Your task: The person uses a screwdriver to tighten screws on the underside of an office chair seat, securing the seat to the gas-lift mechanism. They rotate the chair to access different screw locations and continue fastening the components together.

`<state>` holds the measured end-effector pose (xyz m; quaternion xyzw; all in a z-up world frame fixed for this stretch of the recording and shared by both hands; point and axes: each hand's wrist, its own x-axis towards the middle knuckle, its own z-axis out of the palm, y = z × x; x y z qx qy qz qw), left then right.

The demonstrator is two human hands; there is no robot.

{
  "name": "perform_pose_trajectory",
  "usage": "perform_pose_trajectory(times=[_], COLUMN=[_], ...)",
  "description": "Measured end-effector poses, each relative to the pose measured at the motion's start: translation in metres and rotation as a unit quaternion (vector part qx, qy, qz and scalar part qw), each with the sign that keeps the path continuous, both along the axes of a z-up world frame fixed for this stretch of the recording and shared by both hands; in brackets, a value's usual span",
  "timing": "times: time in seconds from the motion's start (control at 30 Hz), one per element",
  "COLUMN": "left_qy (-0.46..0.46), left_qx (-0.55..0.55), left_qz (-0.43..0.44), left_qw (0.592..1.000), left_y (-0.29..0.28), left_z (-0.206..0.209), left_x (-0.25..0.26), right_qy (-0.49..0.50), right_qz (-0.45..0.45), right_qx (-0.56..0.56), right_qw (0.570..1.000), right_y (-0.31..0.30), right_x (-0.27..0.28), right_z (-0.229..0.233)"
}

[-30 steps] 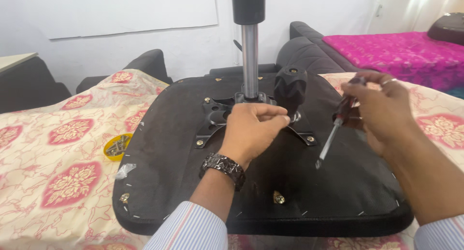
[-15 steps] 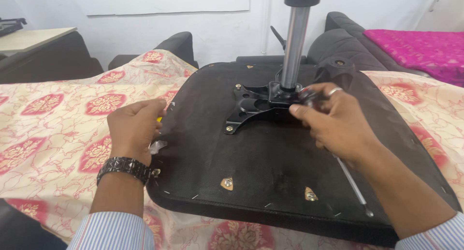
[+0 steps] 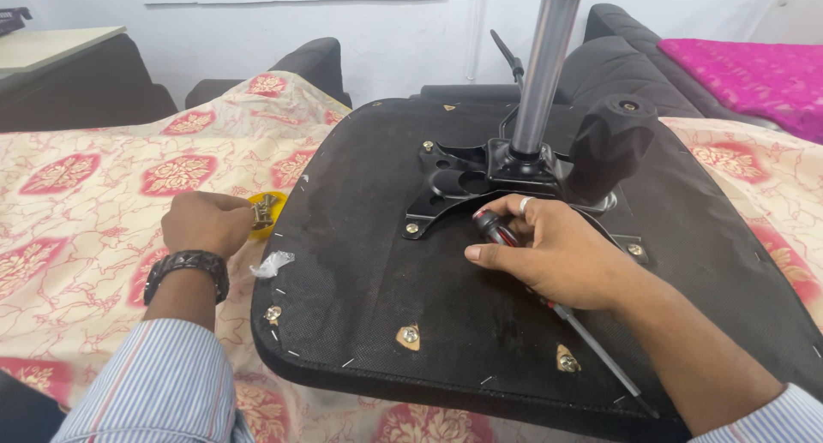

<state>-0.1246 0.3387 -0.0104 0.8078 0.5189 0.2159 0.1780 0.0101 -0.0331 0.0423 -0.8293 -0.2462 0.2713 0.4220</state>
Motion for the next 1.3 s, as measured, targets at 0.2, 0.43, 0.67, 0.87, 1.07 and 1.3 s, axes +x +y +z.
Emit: perform_pose_trajectory(times=[0.2, 0.43, 0.67, 0.87, 1.07, 1.3], left_qy=[0.111, 0.027, 0.094, 0.177, 0.159, 0.03], left_qx=[0.003, -0.04, 0.014, 0.042, 0.014, 0.11], left_qz=[-0.031, -0.003, -0.035, -0.041, -0.052, -0.121], left_qw=[0.993, 0.999, 0.995, 0.982, 0.986, 0.986], left_y=[0.001, 0.004, 0.011, 0.001, 0.015, 0.02], left_z=[-0.004, -0.005, -0.001, 0.004, -0.005, -0.003], left_x=[0.023, 0.014, 0.018, 0.038, 0.044, 0.036], right_qy=[-0.03, -0.012, 0.004, 0.007, 0.028, 0.022], right_qz=[0.007, 0.0, -0.004, -0.011, -0.012, -0.012], right_qx=[0.002, -0.005, 0.007, 0.007, 0.017, -0.002], right_qw=[1.0, 1.0, 1.0, 1.0, 0.999, 1.0], right_y=[-0.002, -0.002, 0.0, -0.001, -0.001, -0.001], right_x=[-0.001, 0.0, 0.003, 0.003, 0.003, 0.004], right_z=[0.003, 0.004, 0.001, 0.001, 0.003, 0.001])
